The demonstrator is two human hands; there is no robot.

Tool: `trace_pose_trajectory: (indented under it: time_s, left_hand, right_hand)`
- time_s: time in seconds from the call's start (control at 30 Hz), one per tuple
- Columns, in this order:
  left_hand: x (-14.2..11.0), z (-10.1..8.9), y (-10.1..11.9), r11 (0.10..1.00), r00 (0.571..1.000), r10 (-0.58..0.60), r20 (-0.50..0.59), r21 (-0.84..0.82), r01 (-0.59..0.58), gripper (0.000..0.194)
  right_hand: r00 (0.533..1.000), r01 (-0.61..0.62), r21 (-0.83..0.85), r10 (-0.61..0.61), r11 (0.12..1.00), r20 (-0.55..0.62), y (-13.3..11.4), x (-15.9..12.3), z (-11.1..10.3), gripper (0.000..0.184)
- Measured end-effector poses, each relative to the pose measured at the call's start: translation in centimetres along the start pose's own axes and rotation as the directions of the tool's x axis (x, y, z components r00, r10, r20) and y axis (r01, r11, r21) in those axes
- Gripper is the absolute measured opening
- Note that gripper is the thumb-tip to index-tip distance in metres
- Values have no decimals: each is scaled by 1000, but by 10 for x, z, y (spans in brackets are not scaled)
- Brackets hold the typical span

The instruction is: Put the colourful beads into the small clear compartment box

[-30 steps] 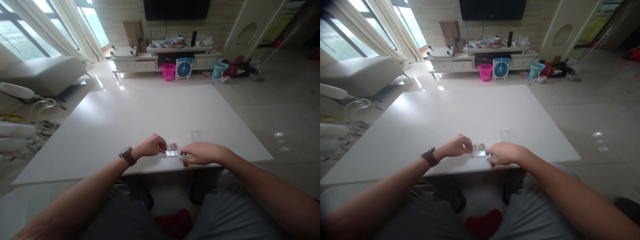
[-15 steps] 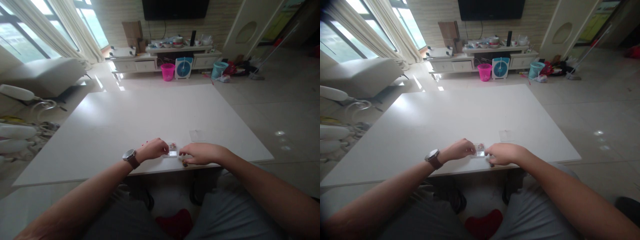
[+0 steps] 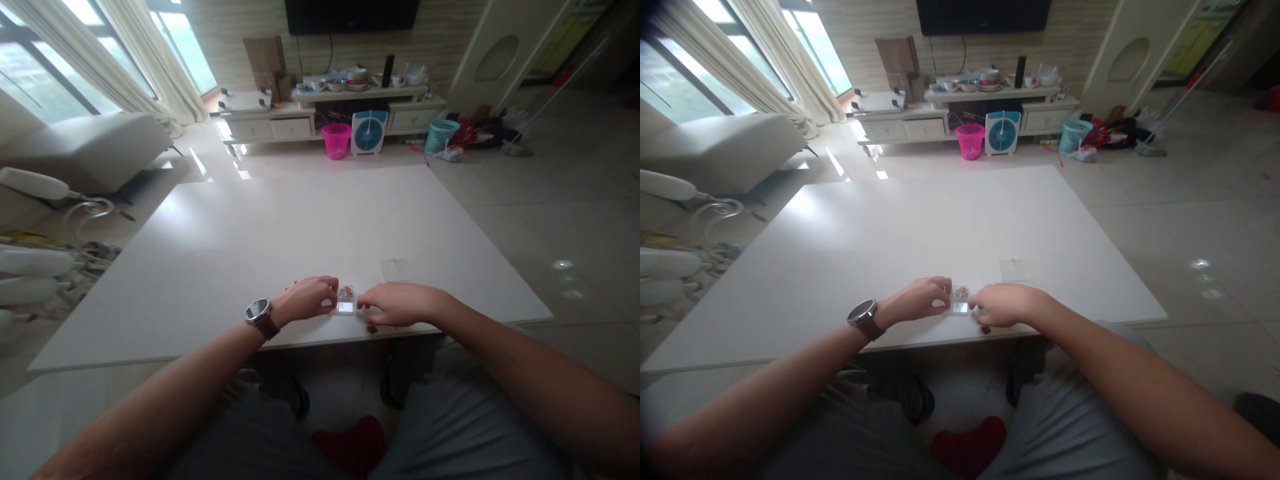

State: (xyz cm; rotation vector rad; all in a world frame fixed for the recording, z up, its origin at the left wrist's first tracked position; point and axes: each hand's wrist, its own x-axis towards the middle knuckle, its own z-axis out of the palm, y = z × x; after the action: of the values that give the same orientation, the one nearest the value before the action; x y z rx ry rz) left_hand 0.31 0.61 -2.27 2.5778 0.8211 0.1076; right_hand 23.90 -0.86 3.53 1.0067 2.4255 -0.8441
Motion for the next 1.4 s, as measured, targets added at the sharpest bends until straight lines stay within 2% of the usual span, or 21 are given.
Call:
trace_pose_trajectory:
  time_s: [0.17,0.4,0.67,1.1,1.27,1.4]
  left_hand:
    - [1,2,1,997,997,-71,6,4,71,13]
    - [3,-1,5,997,996,-77,-42,10,77,8]
    - [3,-2,0,995,994,-96,-53,14,97,7]
    - [3,3,4,989,995,-90,-52,117,95,13]
    - [3,0,5,982,998,-43,-37,181,49,10]
    - [3,-3,3,982,998,-52,-21,179,55,8]
  right_hand:
    - [1000,15,7,-15,1000,10,-1,0,2,30]
    - [1000,23,-2,-23,1000,-2,1,2,4,28]
    - [1000,10,-1,-10,1000,5,1,1,3,30]
    - [1000,21,-12,-21,1000,15,1,2,4,31]
    - [999,-3,-24,4,1000,37,-3,1,1,34]
    - [999,-14,-25,15,1000,39,-3,1,1,38]
